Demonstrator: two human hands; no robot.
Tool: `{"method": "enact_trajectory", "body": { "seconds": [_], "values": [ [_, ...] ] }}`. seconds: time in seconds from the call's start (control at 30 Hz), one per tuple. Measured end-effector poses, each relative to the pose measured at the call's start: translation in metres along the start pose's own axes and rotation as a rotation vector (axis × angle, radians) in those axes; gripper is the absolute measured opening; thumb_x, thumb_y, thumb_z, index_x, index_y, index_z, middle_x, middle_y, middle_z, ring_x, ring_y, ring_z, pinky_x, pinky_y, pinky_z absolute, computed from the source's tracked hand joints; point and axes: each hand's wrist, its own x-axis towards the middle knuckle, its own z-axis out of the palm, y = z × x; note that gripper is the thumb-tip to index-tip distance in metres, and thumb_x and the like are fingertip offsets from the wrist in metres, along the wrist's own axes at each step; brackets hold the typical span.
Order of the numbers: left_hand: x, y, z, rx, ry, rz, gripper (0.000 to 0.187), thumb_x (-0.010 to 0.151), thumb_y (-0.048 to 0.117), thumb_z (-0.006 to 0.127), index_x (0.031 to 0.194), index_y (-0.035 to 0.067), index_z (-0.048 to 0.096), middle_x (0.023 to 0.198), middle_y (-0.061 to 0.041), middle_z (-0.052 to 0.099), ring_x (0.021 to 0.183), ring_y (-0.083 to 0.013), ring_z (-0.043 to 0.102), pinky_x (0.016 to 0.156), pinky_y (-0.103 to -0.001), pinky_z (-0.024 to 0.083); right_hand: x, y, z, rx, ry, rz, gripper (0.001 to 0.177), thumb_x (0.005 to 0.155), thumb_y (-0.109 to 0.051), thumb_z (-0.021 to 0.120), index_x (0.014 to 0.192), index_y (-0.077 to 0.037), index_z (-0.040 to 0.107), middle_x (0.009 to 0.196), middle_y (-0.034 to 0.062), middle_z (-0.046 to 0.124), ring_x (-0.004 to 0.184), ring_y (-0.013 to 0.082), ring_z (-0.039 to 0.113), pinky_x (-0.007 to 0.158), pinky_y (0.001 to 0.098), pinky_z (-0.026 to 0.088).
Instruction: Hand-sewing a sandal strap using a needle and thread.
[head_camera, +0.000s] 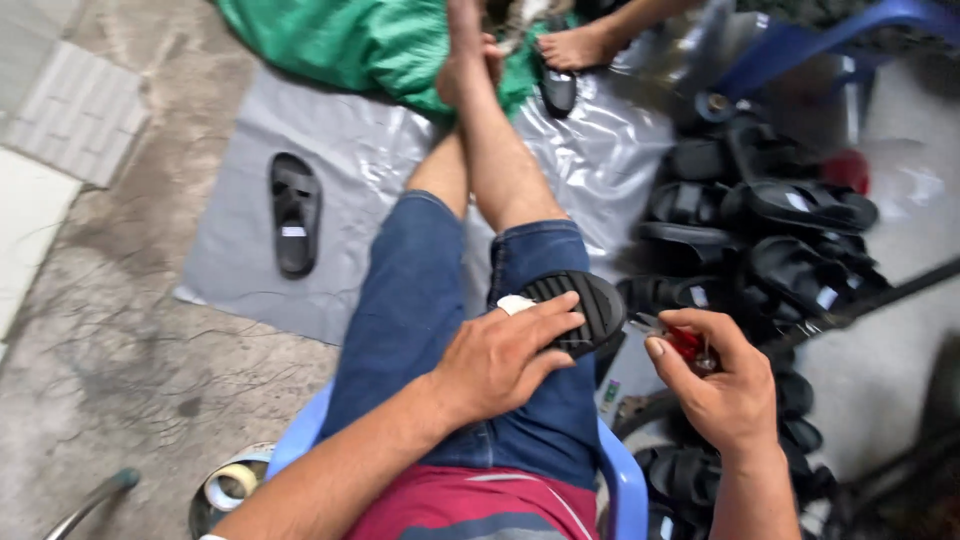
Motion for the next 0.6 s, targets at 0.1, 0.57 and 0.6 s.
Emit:
{"method": "enact_trajectory", "body": {
  "seconds": [0.1,0.57,0.6],
  "values": [
    [0.01,0.005,0.002,-0.013,-0.056,0.027,0.01,0.082,0.018,0.059,0.092,0.02,0.059,0.122,0.001,0.058,0.067,-0.0261,0.065,0.053,-0.035,0.05,-0.006,0.011,-0.012,-0.113,-0.127,0.002,0.025,0.071,-0.026,0.071,0.095,-0.02,0.067,0.068,-0.0041,0.062,0.053,0.0092,0.048,0.055,0.0231,0.042],
    [0.026,0.019,0.017,0.168,-0.021,0.04,0.008,0.086,0.019,0.049,0.092,0.02,0.054,0.111,0.001,0.063,0.047,-0.027,0.059,0.029,-0.04,0.041,-0.008,-0.012,-0.021,-0.268,-0.199,-0.174,0.021,0.071,-0.029,0.068,0.089,-0.019,0.066,0.079,-0.0067,0.07,0.061,0.0089,0.063,0.057,0.0223,0.048],
    [0.026,0.018,0.019,0.206,-0.019,0.036,0.008,0.085,0.021,0.05,0.092,0.021,0.055,0.112,0.001,0.063,0.047,-0.0272,0.059,0.029,-0.04,0.041,-0.007,-0.013,-0.02,-0.288,-0.219,-0.141,0.021,0.071,-0.032,0.068,0.089,-0.02,0.066,0.078,-0.0076,0.07,0.06,0.0088,0.063,0.057,0.0224,0.048]
  ]
}}
